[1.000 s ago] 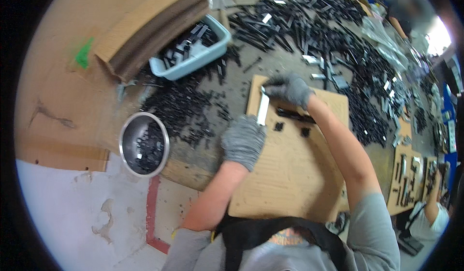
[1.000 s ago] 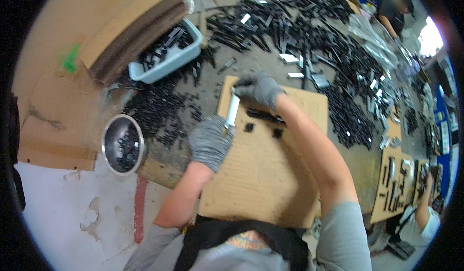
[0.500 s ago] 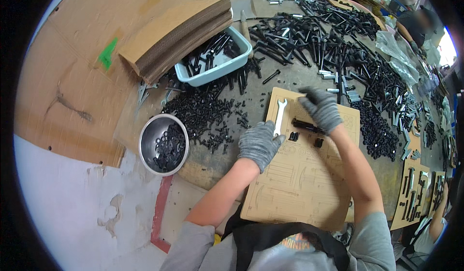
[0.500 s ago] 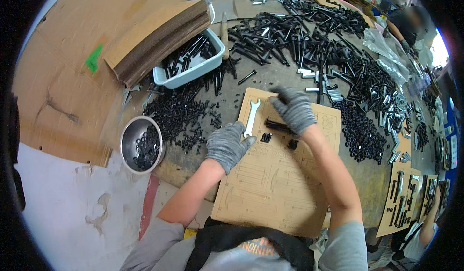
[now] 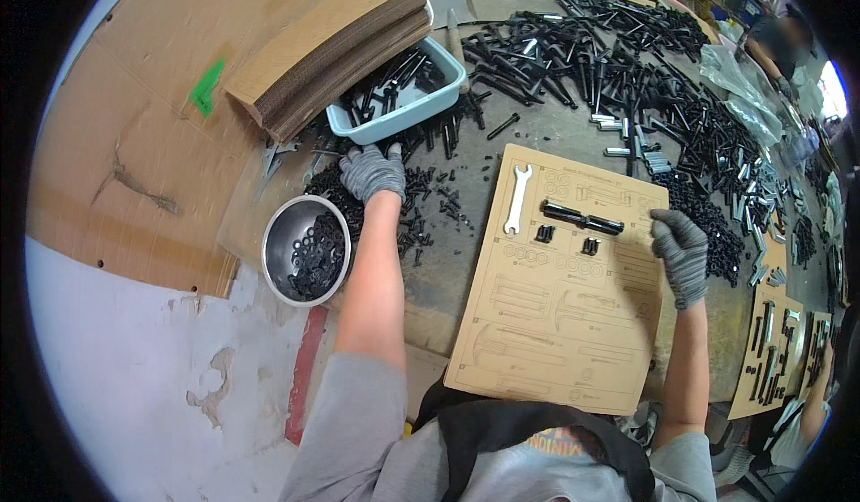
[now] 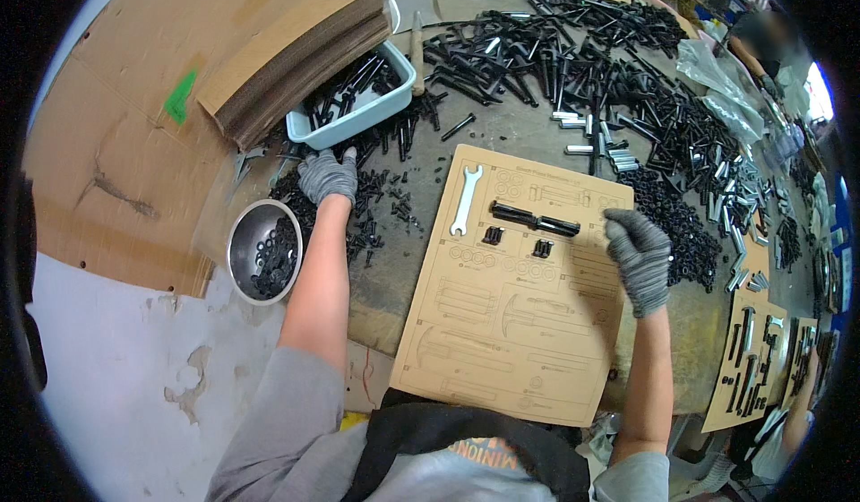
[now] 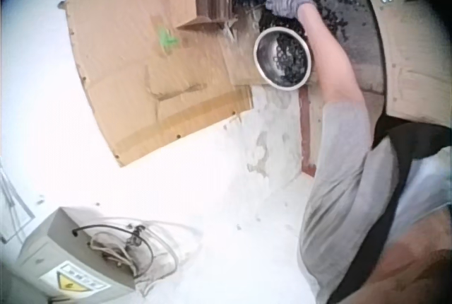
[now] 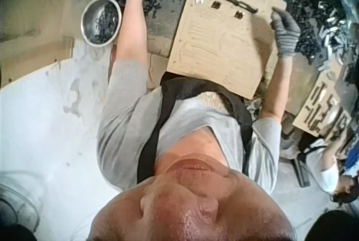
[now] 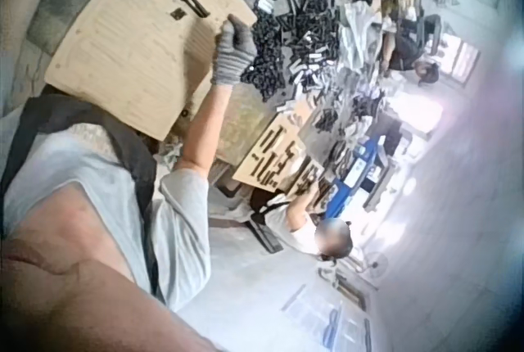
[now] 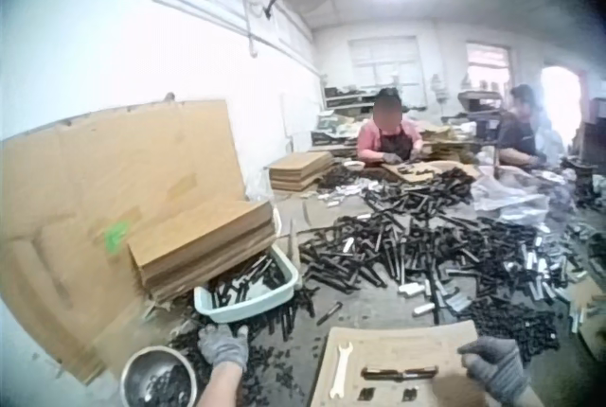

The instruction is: The person arranges various metal hardware components, including bolts, nuts, washers, and tools, onto a cardboard template. They pick up items from a large pile on the table and place them into designated slots on the template, repeating the process with multiple templates.

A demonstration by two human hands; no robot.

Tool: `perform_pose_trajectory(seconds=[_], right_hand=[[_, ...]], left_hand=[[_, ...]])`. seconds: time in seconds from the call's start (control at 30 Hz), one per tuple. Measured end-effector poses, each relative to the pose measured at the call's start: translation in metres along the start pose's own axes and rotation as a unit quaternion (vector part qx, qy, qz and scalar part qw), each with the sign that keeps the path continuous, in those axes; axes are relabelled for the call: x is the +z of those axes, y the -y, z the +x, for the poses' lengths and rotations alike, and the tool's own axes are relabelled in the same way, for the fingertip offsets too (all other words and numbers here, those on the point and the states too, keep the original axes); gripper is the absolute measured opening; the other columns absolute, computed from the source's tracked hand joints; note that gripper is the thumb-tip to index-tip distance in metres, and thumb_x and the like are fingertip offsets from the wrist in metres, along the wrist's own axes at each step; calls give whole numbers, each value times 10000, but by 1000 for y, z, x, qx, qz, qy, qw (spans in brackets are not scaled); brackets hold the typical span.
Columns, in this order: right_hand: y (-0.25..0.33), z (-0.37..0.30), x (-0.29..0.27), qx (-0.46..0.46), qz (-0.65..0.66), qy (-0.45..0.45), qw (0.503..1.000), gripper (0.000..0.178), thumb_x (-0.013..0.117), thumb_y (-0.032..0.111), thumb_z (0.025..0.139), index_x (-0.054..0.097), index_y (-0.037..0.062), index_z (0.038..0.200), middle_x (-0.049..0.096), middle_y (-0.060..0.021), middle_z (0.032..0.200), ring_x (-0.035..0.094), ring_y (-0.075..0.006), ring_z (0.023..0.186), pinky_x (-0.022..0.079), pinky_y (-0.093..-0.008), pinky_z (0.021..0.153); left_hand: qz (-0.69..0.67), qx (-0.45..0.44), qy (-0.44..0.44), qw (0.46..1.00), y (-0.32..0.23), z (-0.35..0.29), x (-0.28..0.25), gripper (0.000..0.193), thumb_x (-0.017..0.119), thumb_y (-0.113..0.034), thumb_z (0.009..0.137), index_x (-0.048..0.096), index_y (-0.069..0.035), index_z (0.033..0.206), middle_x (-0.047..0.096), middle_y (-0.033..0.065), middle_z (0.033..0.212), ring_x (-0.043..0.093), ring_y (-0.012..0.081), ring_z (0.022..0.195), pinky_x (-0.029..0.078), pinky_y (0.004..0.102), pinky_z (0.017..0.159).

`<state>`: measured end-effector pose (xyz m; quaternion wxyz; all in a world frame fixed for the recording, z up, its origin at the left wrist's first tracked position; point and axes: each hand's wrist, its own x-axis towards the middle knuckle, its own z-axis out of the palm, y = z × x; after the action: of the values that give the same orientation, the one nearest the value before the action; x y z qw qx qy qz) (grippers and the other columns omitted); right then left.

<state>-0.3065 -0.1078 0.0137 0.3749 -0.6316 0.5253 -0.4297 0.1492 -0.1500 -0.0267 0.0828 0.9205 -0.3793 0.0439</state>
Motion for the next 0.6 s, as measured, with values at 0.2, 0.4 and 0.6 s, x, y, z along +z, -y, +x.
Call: perform_pose_trajectory(seconds=[0.2,0.4,0.6], right_hand=[[10,-17,12,8,32,49,998,164,664,99,871,698,23,1012,626,9,731,530,-46,598,456,-203,547],[25,-17,24,-4,30,71,997,161,658,122,881,698,27,1005,642,1,742,554,-49,620,481,-209,557],[53,-14,69,-110,-21,153,982,171,637,139,874,696,16,977,696,-113,846,628,-157,708,517,-286,673]], left_hand=[[3,33,-66,997,19,15,11,478,568,-480,851,667,-77,1088,595,182,1152,553,337,1086,466,435,911],[-76,87,-67,991,20,-14,-7,250,583,-268,845,698,-175,1048,651,140,1025,614,321,972,487,430,858],[-355,160,-175,904,34,-69,-5,189,591,-136,880,647,-98,1056,666,92,936,640,246,804,505,352,734]])
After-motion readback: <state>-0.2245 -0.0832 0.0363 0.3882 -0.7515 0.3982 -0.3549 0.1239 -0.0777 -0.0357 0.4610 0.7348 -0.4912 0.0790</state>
